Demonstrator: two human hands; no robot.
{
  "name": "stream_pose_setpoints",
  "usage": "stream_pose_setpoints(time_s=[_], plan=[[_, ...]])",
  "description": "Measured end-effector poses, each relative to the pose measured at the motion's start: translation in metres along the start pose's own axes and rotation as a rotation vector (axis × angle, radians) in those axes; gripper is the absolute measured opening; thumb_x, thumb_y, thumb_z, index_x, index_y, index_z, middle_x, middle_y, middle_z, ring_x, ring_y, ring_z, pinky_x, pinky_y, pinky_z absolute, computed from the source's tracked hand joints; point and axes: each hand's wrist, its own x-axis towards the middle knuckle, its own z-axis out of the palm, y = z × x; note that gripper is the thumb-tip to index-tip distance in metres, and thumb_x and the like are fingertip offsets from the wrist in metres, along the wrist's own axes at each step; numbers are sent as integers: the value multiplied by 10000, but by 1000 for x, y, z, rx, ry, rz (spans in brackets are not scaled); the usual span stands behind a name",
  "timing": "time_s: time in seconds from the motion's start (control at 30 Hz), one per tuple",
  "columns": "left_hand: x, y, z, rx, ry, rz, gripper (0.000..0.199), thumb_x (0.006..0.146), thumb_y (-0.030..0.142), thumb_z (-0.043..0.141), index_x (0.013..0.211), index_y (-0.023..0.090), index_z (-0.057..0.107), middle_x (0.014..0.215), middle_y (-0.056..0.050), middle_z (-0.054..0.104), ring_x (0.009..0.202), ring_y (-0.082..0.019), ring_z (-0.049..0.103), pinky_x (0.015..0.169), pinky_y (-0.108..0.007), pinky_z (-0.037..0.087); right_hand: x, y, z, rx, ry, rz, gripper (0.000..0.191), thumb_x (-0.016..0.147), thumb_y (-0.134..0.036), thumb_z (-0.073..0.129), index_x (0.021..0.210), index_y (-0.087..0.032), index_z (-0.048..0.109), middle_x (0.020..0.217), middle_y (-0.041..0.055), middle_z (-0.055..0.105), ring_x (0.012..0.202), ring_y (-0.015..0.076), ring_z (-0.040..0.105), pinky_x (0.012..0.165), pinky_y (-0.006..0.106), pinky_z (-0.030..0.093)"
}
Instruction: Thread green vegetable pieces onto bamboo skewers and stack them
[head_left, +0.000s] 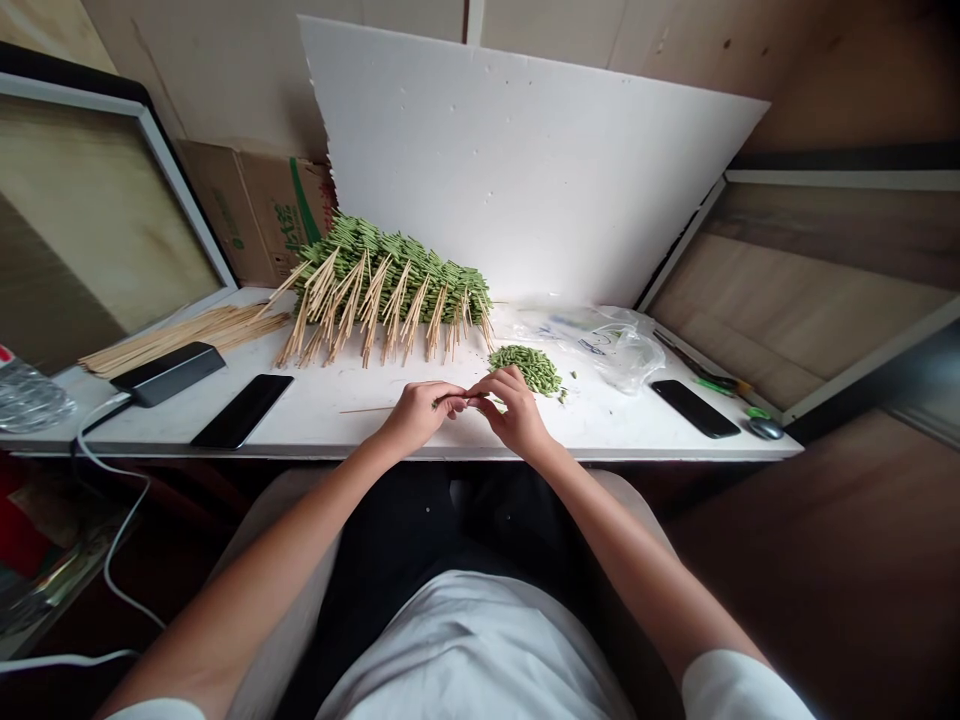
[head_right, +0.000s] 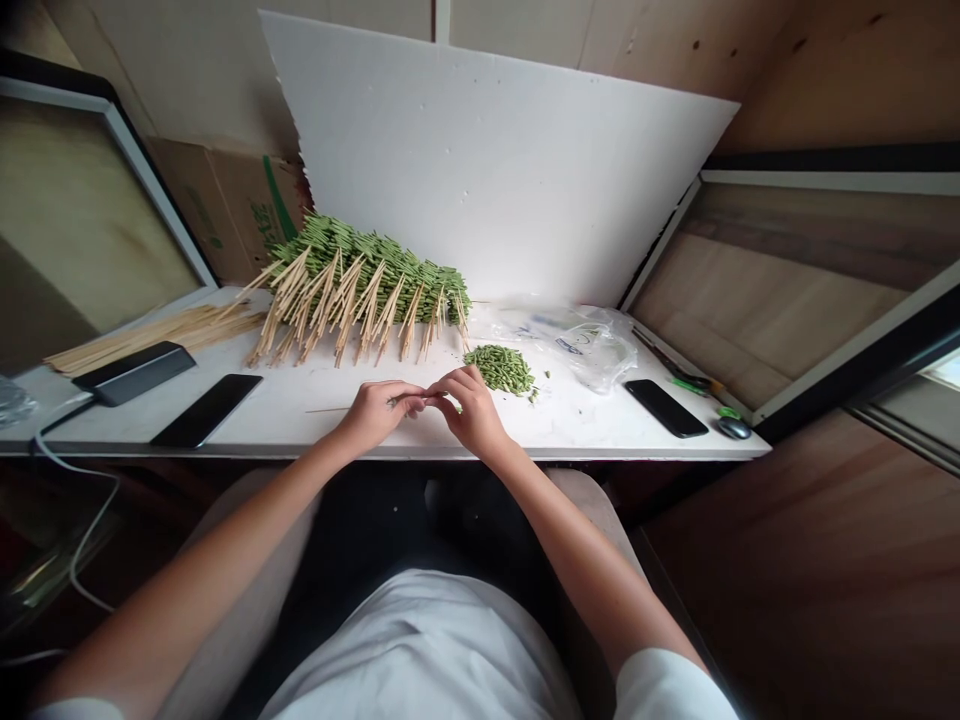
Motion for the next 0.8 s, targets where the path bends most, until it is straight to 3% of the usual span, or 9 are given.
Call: stream_pose_setpoints(time_s=[0.13, 0.27, 0.53, 0.67, 0.8], plan=[[1, 4, -1, -55, -42, -70, 146, 951, 263, 716, 985, 195, 840, 792, -37, 793, 732, -202, 747, 750, -298, 597, -2, 1, 0, -18, 7, 12, 172, 1057, -332, 610, 1025, -283, 771, 963, 88, 731, 994, 287, 588, 921, 479, 502], [0, 7, 1, -65, -95, -35, 168, 919, 217, 690, 811, 194, 817, 768, -44, 778, 724, -196, 725, 751, -302, 584, -4, 0, 4, 38, -20, 49, 235, 1067, -295, 547, 952, -267, 750, 921, 86, 710, 996, 286, 572, 917, 470, 493], [1, -2, 1, -355, -120, -130, 174, 900, 211, 667, 814, 145, 803, 739, -65, 764, 670, -177, 720, 692, -297, 598, 2, 11, 1, 391, -77, 182, 442, 982, -652, 643, 826, -246, 722, 818, 59, 697, 867, 247, 622, 860, 411, 502], [5, -14, -3, -439, -80, -236, 304, 960, 397, 716, 986, 112, 818, 795, -93, 774, 620, -157, 694, 659, -301, 586, -3, 38, -3, 63, 47, 241, 380, 944, -618, 721, 888, -256, 824, 899, 89, 748, 975, 289, 617, 931, 459, 477], [6, -22, -5, -604, -60, -353, 521, 949, 509, 749, 1273, 101, 749, 954, -127, 800, 775, -187, 763, 769, -323, 599, -19, 74, 0, -231, 77, 351, 369, 940, -581, 730, 834, -250, 852, 835, 105, 736, 960, 316, 568, 931, 505, 465]])
